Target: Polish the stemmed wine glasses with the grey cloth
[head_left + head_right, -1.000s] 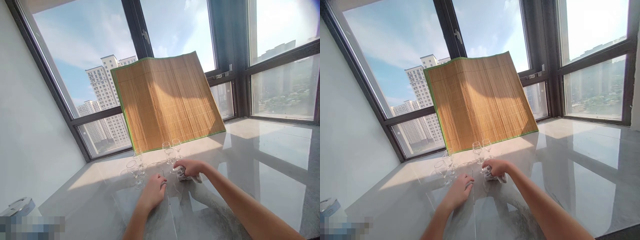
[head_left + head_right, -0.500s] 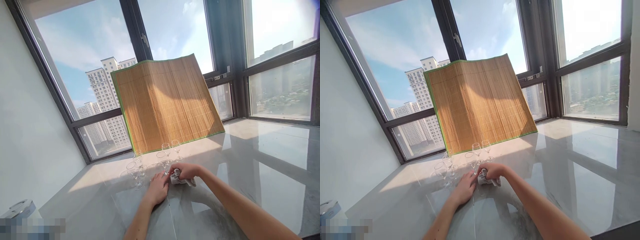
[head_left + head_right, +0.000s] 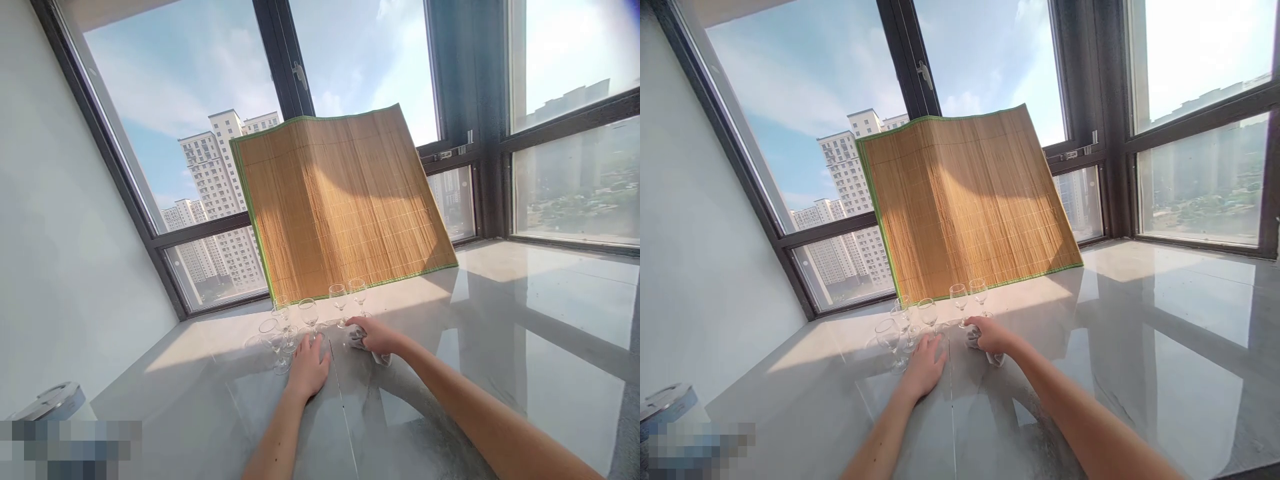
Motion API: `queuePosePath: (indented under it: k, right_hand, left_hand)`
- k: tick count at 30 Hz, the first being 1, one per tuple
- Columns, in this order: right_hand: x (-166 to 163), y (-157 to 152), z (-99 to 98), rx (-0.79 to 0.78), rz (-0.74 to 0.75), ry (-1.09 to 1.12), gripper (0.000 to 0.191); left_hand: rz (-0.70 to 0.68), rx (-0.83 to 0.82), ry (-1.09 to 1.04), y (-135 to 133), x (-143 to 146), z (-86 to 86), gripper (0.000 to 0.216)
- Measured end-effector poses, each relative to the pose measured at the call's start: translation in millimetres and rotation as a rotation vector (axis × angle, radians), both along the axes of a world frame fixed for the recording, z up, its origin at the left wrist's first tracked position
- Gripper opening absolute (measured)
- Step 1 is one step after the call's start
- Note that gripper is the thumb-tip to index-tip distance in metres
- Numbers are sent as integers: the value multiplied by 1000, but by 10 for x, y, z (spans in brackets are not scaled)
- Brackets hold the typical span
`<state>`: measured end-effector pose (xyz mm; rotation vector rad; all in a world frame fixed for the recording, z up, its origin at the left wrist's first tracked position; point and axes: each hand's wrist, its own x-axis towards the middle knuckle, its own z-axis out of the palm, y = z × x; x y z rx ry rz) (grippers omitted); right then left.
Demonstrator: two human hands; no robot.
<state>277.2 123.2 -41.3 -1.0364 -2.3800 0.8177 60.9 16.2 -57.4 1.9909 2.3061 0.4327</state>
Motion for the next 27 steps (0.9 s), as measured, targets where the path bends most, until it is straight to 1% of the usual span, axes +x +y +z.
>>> queuePosePath:
  k: [3,6,10,14,20,27]
  right_hand:
    - [-80,16,-97,153,40,35,69]
    - [-145,30,-156,207,25,27,70]
    - [-183,27,-160,194,-5,16,71]
    - [-205,37,-145,159,-41,-11,75]
    - [-307,125,-179,104,-88,-27,82]
    - [-368,240,-217,57,-123,-17,81]
  left_hand:
    - [15,32,39,6,7,-14,56]
    - [54,46,77,24,8,-29,55]
    - [134,20,82,68,-20,-48,57]
    - [170,-2,73,118,-54,-73,60]
    - [279,-18,62,166,-95,-95,66]
    - [264,-21,39,175,-109,-84,70]
